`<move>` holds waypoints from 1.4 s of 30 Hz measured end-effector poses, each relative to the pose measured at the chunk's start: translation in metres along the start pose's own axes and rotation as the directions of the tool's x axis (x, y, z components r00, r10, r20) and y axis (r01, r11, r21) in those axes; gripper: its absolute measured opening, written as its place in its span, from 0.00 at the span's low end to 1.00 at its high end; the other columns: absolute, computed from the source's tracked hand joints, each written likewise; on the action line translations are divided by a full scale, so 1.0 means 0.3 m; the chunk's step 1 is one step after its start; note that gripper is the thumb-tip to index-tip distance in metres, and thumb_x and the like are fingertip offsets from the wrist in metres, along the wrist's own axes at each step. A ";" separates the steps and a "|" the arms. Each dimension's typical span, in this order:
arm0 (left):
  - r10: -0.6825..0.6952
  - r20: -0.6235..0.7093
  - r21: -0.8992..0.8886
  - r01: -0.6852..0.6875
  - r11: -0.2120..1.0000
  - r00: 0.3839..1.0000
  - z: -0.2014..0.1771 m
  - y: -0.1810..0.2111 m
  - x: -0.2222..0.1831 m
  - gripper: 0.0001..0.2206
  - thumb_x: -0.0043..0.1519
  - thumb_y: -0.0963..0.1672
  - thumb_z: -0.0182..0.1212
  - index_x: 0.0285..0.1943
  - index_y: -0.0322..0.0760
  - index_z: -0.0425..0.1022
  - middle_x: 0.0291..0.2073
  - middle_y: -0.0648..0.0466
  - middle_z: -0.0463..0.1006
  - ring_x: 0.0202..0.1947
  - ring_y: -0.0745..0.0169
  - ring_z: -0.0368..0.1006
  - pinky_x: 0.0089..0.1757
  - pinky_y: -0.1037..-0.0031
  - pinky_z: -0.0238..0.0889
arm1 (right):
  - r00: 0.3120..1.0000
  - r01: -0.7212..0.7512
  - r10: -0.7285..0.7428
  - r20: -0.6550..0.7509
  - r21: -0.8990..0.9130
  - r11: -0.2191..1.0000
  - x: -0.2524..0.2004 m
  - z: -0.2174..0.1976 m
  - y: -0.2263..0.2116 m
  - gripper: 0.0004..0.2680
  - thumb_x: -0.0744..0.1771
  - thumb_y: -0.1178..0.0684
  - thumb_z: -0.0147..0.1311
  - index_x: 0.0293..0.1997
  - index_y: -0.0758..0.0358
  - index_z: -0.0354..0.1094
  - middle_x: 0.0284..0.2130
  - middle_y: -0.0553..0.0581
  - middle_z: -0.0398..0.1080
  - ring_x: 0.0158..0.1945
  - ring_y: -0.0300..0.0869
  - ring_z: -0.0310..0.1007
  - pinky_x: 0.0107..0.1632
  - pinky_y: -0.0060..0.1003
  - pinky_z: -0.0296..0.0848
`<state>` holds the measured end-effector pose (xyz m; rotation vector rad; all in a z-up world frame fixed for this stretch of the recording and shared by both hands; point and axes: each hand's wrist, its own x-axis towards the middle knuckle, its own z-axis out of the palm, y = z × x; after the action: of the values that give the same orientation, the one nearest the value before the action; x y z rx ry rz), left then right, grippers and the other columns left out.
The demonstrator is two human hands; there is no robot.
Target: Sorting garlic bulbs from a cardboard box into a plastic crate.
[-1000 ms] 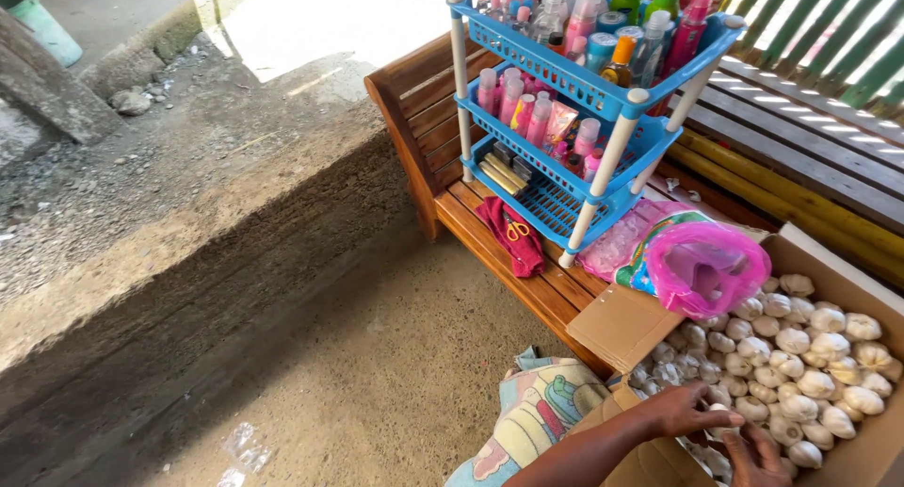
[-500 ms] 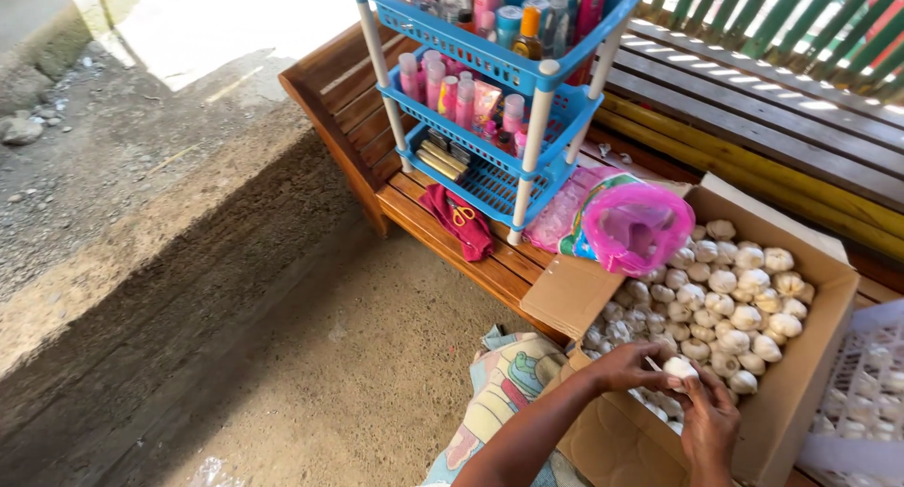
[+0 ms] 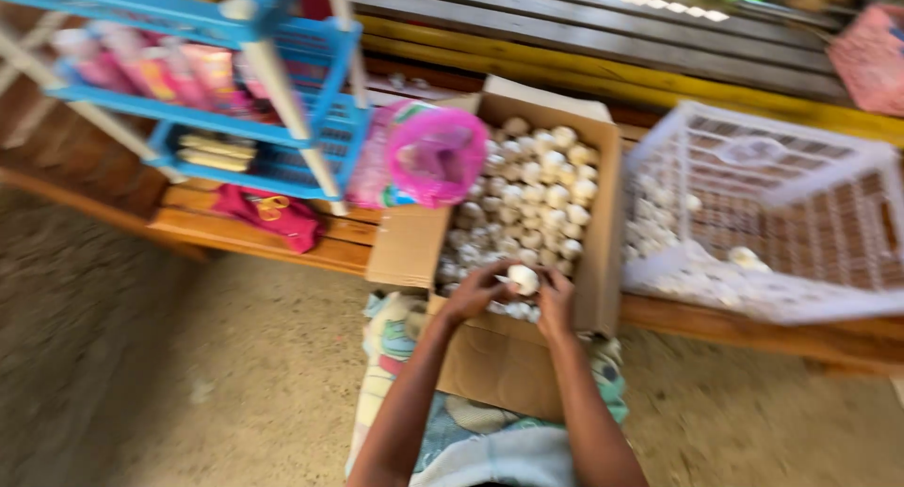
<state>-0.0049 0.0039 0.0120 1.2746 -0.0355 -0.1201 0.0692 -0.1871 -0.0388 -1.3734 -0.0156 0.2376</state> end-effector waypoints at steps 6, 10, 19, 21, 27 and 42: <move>-0.007 0.013 -0.123 0.008 0.992 1.000 0.021 0.093 -0.030 0.25 0.66 0.46 0.64 0.72 0.37 0.67 0.52 0.52 0.78 0.44 0.65 0.76 0.46 0.71 0.73 | 0.992 0.094 -0.112 0.064 0.241 0.966 -0.032 -0.009 0.021 0.08 0.75 0.53 0.56 0.50 0.71 0.72 0.33 0.57 0.72 0.33 0.41 0.73 0.35 0.38 0.74; -0.009 -0.041 -0.107 0.004 0.994 0.999 0.031 0.110 -0.031 0.25 0.64 0.46 0.65 0.71 0.36 0.66 0.51 0.51 0.78 0.46 0.64 0.78 0.47 0.70 0.75 | 0.979 0.043 -0.070 0.193 0.138 0.990 -0.111 0.087 -0.185 0.13 0.67 0.56 0.59 0.57 0.66 0.70 0.48 0.53 0.76 0.51 0.37 0.76 0.52 0.35 0.76; -0.100 -0.085 -0.205 0.081 0.975 0.991 0.031 0.110 -0.036 0.22 0.69 0.48 0.53 0.70 0.35 0.69 0.42 0.47 0.82 0.40 0.60 0.83 0.46 0.70 0.78 | 0.977 -0.076 0.028 0.210 0.226 0.971 -0.092 0.062 -0.145 0.15 0.70 0.50 0.55 0.60 0.68 0.69 0.48 0.58 0.76 0.46 0.43 0.77 0.44 0.41 0.80; -0.057 -0.096 -0.120 0.045 0.992 0.994 0.036 0.118 -0.042 0.22 0.67 0.46 0.60 0.70 0.34 0.69 0.44 0.49 0.81 0.42 0.63 0.80 0.47 0.70 0.76 | 0.967 -0.114 0.050 0.249 0.250 0.961 -0.095 0.063 -0.155 0.15 0.72 0.47 0.50 0.61 0.68 0.68 0.47 0.58 0.75 0.44 0.43 0.77 0.39 0.42 0.79; 0.008 -0.133 -0.074 -0.018 0.997 0.991 0.049 0.119 -0.051 0.25 0.63 0.43 0.67 0.70 0.35 0.68 0.45 0.52 0.79 0.47 0.65 0.76 0.51 0.71 0.72 | 0.949 -0.067 -0.010 0.316 0.232 0.970 -0.134 0.103 -0.245 0.14 0.73 0.52 0.48 0.66 0.67 0.66 0.52 0.58 0.73 0.52 0.42 0.75 0.49 0.40 0.80; 0.033 -0.121 -0.041 -0.038 0.998 0.992 0.037 0.068 -0.039 0.21 0.63 0.39 0.67 0.65 0.28 0.72 0.45 0.50 0.81 0.44 0.64 0.78 0.48 0.72 0.72 | 0.931 -0.097 0.016 0.363 0.204 0.974 -0.139 0.109 -0.264 0.14 0.71 0.51 0.52 0.64 0.64 0.68 0.53 0.56 0.72 0.51 0.41 0.73 0.46 0.38 0.76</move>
<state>-0.0162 0.0006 0.0351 1.2351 0.0476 -0.0135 0.0361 -0.1768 0.0500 -1.0959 -0.2496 0.5237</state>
